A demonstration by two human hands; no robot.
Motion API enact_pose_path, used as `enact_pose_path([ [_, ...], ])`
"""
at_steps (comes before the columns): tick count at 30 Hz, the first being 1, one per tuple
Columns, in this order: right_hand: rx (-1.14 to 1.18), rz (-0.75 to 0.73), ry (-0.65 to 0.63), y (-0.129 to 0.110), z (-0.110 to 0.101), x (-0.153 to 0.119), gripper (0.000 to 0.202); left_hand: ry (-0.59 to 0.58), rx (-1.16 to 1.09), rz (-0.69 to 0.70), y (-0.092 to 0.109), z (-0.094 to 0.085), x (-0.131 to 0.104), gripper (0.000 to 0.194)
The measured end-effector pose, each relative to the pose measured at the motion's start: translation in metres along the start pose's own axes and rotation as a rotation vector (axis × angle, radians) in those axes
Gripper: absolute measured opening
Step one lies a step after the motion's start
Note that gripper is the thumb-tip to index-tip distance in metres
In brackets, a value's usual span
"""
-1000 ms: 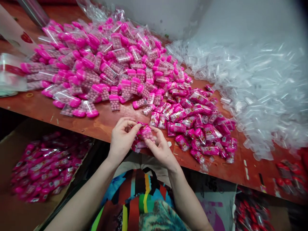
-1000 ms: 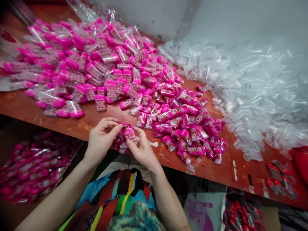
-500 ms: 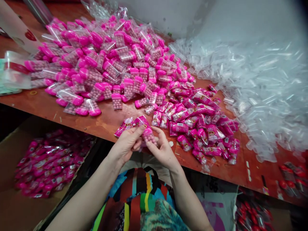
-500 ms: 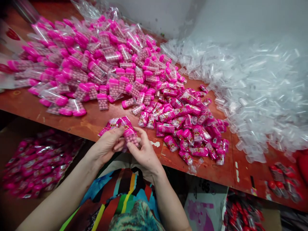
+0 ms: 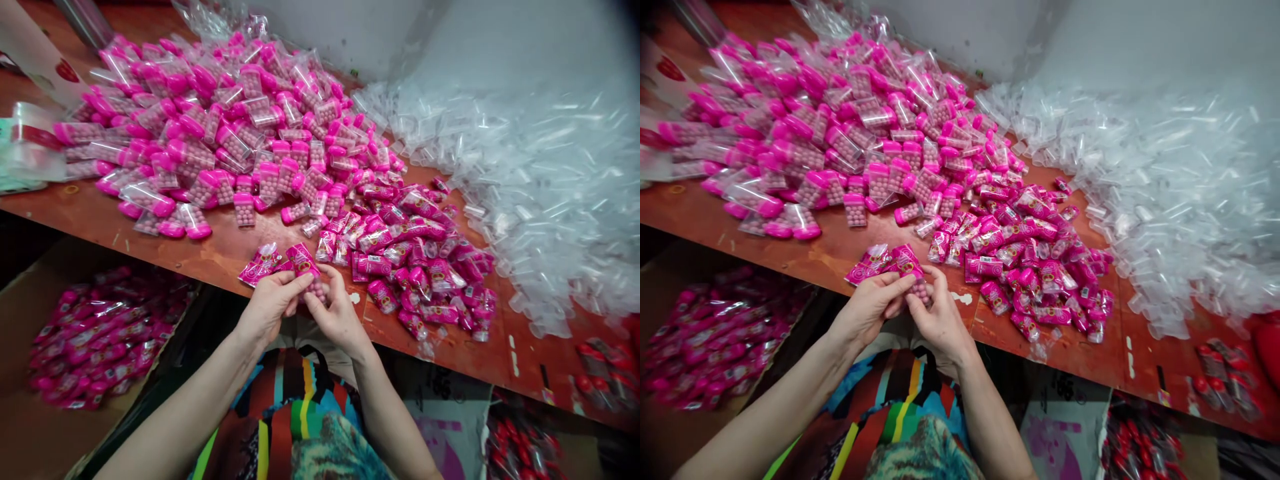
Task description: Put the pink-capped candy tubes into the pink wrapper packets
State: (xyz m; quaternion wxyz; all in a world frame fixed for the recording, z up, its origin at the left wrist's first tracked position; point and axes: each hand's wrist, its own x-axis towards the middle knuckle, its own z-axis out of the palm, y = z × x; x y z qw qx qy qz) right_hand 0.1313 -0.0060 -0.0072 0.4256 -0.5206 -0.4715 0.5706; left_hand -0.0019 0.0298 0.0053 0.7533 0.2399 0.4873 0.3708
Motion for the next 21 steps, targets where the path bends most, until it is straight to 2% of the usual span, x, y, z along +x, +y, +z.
enact_pose_path([
  [4,0.021,-0.009,-0.026,-0.004,0.001,0.0,0.053,-0.09,-0.141,-0.044,0.003,0.001,0.002,0.032],
  [9,0.374,0.125,-0.071,-0.002,-0.003,0.001,0.057,-0.202,-0.127,-0.087,0.001,0.002,-0.001,0.031],
  [12,0.44,0.144,-0.096,0.001,-0.003,0.003,0.059,-0.186,-0.03,-0.049,-0.004,0.002,-0.003,0.033],
  [15,0.434,0.136,-0.051,0.001,-0.002,0.004,0.062,-0.124,0.038,-0.009,-0.007,0.001,-0.004,0.034],
  [21,0.459,0.07,0.033,0.011,0.0,0.006,0.061,-0.197,-0.002,-0.031,-0.01,0.006,-0.006,0.032],
])
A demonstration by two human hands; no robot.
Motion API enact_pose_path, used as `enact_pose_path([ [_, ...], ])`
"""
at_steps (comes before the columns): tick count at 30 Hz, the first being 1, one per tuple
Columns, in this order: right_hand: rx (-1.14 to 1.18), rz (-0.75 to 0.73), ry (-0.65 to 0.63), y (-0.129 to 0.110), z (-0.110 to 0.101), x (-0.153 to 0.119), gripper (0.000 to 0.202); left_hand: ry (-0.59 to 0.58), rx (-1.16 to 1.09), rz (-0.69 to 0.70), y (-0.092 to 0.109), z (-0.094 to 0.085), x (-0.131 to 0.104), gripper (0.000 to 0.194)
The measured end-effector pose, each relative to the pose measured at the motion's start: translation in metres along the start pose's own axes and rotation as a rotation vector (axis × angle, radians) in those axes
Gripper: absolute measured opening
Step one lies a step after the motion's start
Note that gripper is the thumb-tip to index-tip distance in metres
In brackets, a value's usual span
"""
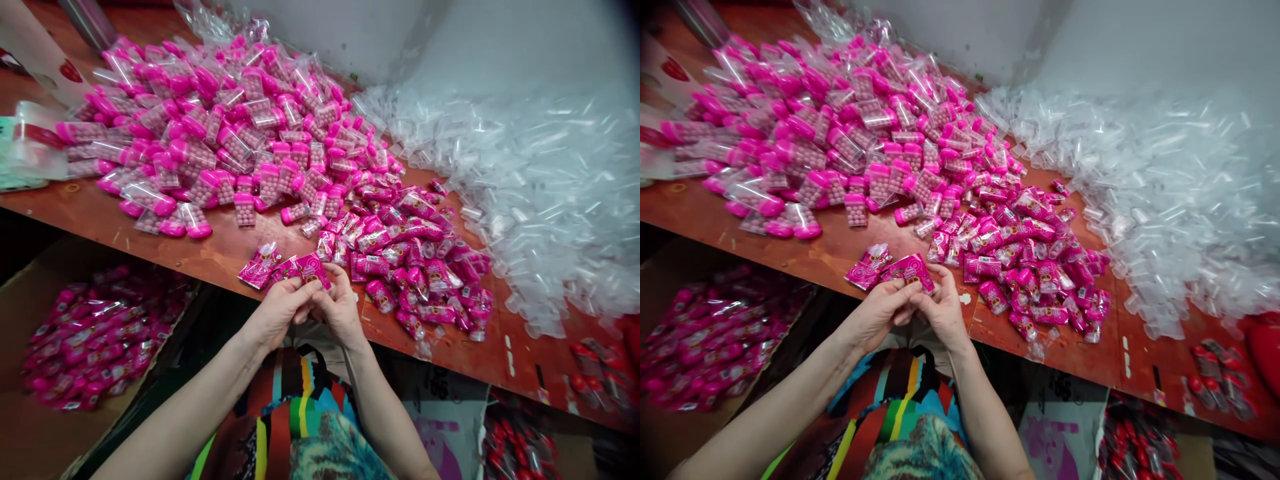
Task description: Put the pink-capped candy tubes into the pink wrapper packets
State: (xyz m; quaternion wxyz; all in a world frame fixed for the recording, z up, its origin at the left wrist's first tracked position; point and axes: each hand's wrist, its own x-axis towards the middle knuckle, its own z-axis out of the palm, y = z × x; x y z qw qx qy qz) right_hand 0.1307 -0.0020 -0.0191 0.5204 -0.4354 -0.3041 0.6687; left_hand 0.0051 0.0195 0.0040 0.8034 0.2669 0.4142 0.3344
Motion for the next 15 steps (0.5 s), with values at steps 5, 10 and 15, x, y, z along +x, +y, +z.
enact_pose_path([
  [5,0.028,-0.031,-0.02,0.014,-0.011,0.001,0.058,0.012,0.07,0.009,-0.002,0.002,-0.003,0.029],
  [10,0.007,-0.052,-0.058,0.016,-0.021,-0.002,0.069,-0.075,0.141,-0.019,-0.007,-0.005,-0.005,0.033],
  [15,0.018,-0.032,-0.059,0.017,-0.023,-0.008,0.058,-0.176,0.136,-0.048,-0.01,-0.001,-0.006,0.033],
])
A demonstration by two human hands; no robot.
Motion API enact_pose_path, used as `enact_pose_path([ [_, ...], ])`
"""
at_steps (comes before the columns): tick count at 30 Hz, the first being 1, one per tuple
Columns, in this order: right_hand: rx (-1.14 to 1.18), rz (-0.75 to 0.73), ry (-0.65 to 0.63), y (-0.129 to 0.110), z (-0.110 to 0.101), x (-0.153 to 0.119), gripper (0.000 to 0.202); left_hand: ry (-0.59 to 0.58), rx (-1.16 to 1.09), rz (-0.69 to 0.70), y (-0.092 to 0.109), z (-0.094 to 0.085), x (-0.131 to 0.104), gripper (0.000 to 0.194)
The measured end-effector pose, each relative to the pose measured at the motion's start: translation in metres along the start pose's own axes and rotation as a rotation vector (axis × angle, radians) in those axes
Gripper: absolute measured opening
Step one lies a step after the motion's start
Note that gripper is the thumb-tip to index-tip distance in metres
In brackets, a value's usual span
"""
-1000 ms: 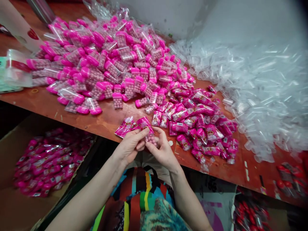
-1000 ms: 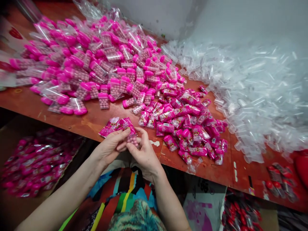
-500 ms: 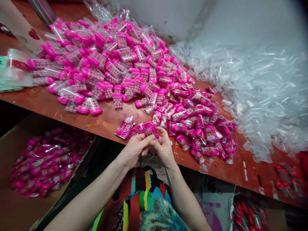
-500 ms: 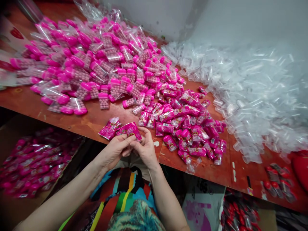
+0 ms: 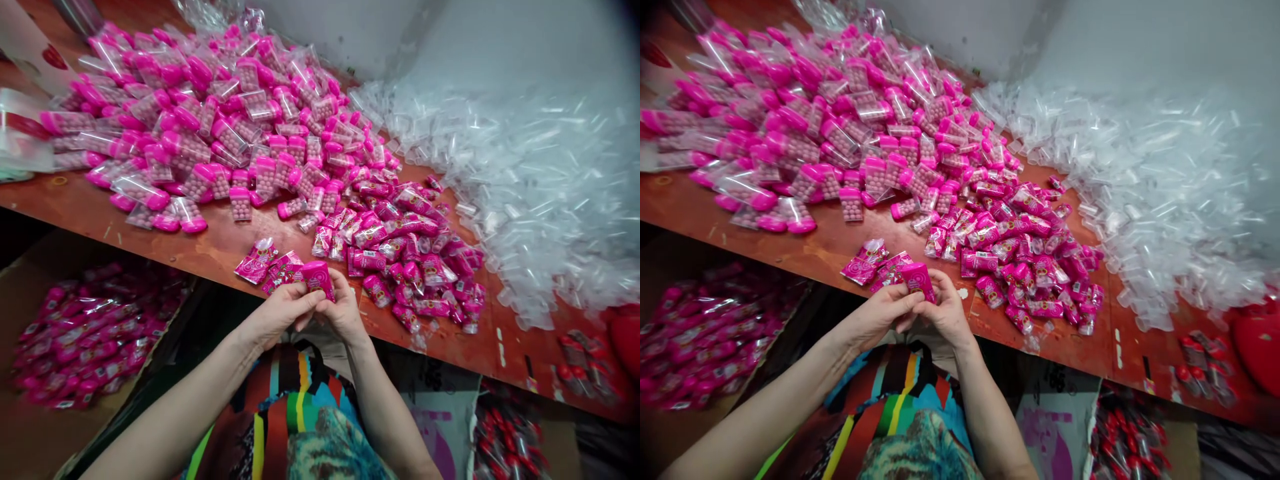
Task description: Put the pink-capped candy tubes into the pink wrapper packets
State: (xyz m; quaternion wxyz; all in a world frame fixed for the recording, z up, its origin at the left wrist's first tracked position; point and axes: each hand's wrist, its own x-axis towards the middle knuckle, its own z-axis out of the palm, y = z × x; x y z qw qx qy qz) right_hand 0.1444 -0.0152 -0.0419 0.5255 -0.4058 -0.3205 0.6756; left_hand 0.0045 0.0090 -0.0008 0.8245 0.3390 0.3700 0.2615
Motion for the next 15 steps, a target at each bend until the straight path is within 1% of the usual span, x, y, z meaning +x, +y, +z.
enact_pose_path([
  [2,0.032,0.0,0.011,-0.011,-0.001,-0.002,0.042,-0.034,-0.026,0.022,0.006,0.003,-0.002,0.032],
  [3,0.052,-0.011,0.026,-0.021,-0.003,-0.002,0.033,-0.023,-0.035,0.043,0.011,0.003,-0.003,0.033],
  [4,0.077,-0.038,0.05,-0.035,-0.005,-0.003,0.026,0.014,-0.034,0.069,0.017,0.002,-0.005,0.034],
  [5,0.099,-0.075,0.091,-0.052,-0.009,-0.004,0.021,0.087,-0.015,0.105,0.023,0.0,-0.008,0.035],
  [6,0.131,-0.144,0.144,-0.069,-0.013,-0.004,0.02,0.18,0.024,0.148,0.028,-0.003,-0.01,0.036],
  [8,0.189,-0.306,0.26,-0.098,-0.022,-0.006,0.025,0.358,0.133,0.23,0.035,-0.012,-0.014,0.032],
  [9,0.173,-0.34,0.295,-0.106,-0.024,-0.005,0.029,0.426,0.196,0.258,0.035,-0.016,-0.015,0.03],
  [10,0.119,-0.322,0.305,-0.108,-0.024,-0.005,0.034,0.477,0.263,0.277,0.033,-0.02,-0.015,0.027],
  [11,0.021,-0.281,0.296,-0.104,-0.022,-0.003,0.036,0.513,0.332,0.292,0.029,-0.023,-0.015,0.025],
  [12,-0.121,-0.214,0.266,-0.095,-0.018,0.0,0.038,0.531,0.405,0.311,0.024,-0.025,-0.013,0.022],
  [13,-0.306,-0.161,0.244,-0.081,-0.012,0.004,0.036,0.538,0.48,0.341,0.017,-0.027,-0.011,0.02],
  [14,-0.519,-0.164,0.246,-0.066,-0.005,0.008,0.033,0.537,0.554,0.384,0.01,-0.028,-0.008,0.017],
  [15,-0.741,-0.202,0.235,-0.051,0.002,0.012,0.03,0.535,0.623,0.436,0.003,-0.028,-0.006,0.015],
])
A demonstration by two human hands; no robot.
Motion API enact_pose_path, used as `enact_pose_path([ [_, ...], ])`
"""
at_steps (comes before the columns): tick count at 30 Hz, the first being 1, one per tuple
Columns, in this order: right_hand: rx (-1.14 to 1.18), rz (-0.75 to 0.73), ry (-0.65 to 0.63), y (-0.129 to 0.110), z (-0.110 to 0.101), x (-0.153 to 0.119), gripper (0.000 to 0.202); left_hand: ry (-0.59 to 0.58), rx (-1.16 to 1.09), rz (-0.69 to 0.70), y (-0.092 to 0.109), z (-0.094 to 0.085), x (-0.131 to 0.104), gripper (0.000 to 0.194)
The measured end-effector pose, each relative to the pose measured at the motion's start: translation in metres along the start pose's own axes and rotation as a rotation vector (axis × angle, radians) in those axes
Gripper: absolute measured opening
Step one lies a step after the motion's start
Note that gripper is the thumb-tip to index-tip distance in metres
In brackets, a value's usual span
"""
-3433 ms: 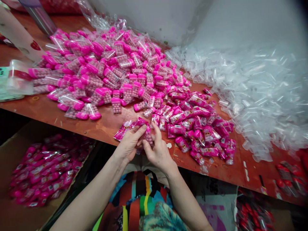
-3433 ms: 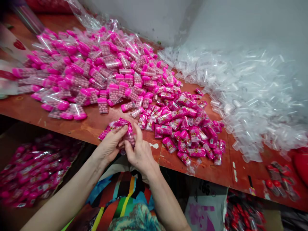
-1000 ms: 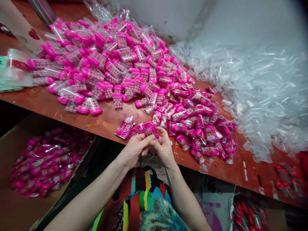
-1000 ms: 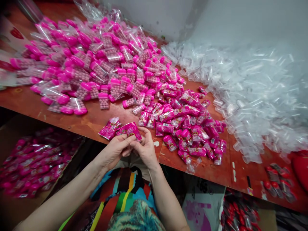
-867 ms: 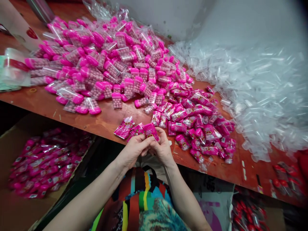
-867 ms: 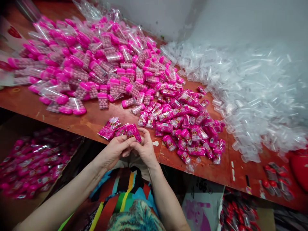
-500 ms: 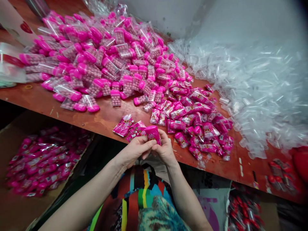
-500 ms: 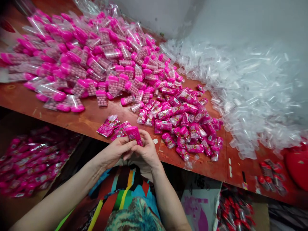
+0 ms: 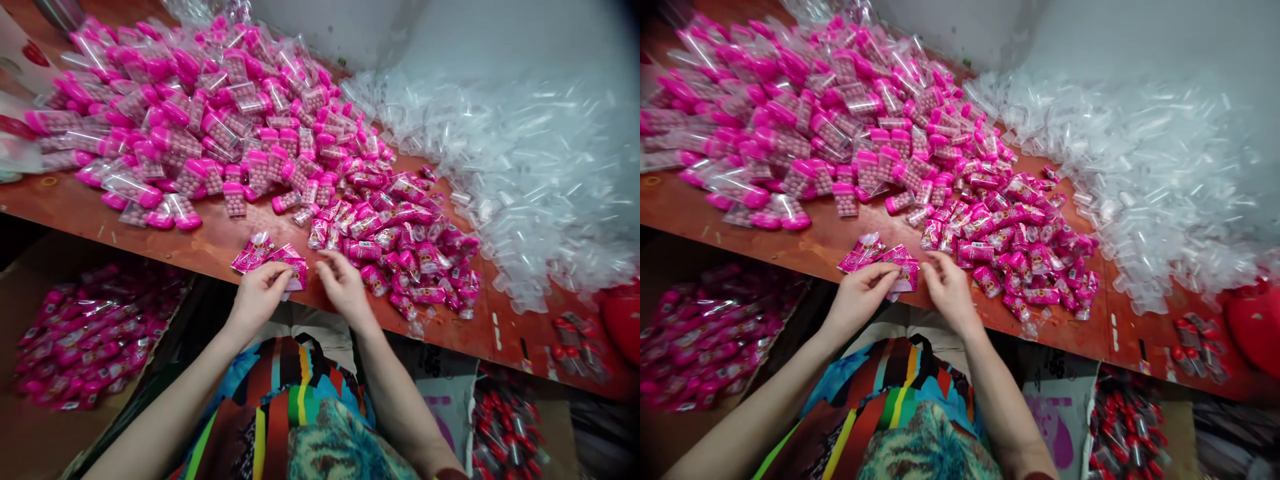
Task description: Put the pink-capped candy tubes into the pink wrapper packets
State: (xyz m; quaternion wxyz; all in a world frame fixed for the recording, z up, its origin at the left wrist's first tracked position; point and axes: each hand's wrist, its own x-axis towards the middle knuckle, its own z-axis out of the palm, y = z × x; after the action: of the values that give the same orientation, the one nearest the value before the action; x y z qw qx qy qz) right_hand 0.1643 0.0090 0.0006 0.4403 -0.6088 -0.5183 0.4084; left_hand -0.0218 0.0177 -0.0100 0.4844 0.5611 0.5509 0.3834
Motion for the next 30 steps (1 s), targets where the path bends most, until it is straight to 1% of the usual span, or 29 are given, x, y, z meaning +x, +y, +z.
enact_pose_path([
  [2,-0.354,-0.077,-0.046,0.008,0.027,0.0,0.026,0.024,0.091,0.12,-0.01,0.007,-0.003,0.014],
  [4,-0.598,-0.092,-0.083,0.01,0.041,0.001,0.021,0.048,0.178,0.203,-0.017,0.011,-0.006,0.014],
  [5,-0.668,-0.086,-0.094,0.01,0.044,0.002,0.019,0.052,0.228,0.231,-0.018,0.012,-0.008,0.014],
  [7,-0.714,-0.088,-0.095,0.01,0.045,0.004,0.018,0.044,0.347,0.263,-0.019,0.014,-0.011,0.018],
  [9,-0.679,-0.107,-0.083,0.011,0.042,0.006,0.018,0.047,0.455,0.253,-0.016,0.015,-0.015,0.023],
  [11,-0.589,-0.134,-0.06,0.013,0.038,0.008,0.017,0.057,0.487,0.228,-0.014,0.015,-0.016,0.028],
  [15,-0.303,-0.208,-0.018,0.014,0.029,0.009,0.015,0.118,0.33,0.188,-0.009,0.013,-0.011,0.035],
  [17,-0.203,-0.218,-0.044,0.013,0.027,0.009,0.015,0.127,0.262,0.162,-0.007,0.012,-0.004,0.029],
  [19,-0.1,-0.161,-0.061,0.014,0.028,0.008,0.01,0.086,0.201,0.11,-0.006,0.013,0.003,0.018],
  [20,-0.024,-0.111,-0.061,0.016,0.03,0.008,0.01,0.064,0.15,0.066,-0.005,0.013,0.006,0.018],
  [23,0.221,0.035,-0.054,0.022,0.037,0.008,0.029,0.061,-0.038,-0.106,-0.004,0.018,0.012,0.026],
  [24,0.247,0.056,-0.055,0.023,0.038,0.008,0.031,0.075,-0.082,-0.149,-0.004,0.019,0.013,0.027],
  [25,0.221,0.06,-0.056,0.023,0.039,0.008,0.031,0.085,-0.106,-0.179,-0.003,0.02,0.012,0.028],
  [26,0.14,0.049,-0.048,0.023,0.039,0.008,0.029,0.093,-0.113,-0.199,-0.002,0.02,0.012,0.03],
  [27,0.015,0.033,-0.037,0.022,0.038,0.008,0.028,0.098,-0.11,-0.211,-0.002,0.02,0.011,0.031],
  [30,-0.486,0.009,-0.032,0.015,0.031,0.006,0.03,0.105,-0.121,-0.227,0.0,0.016,0.008,0.032],
])
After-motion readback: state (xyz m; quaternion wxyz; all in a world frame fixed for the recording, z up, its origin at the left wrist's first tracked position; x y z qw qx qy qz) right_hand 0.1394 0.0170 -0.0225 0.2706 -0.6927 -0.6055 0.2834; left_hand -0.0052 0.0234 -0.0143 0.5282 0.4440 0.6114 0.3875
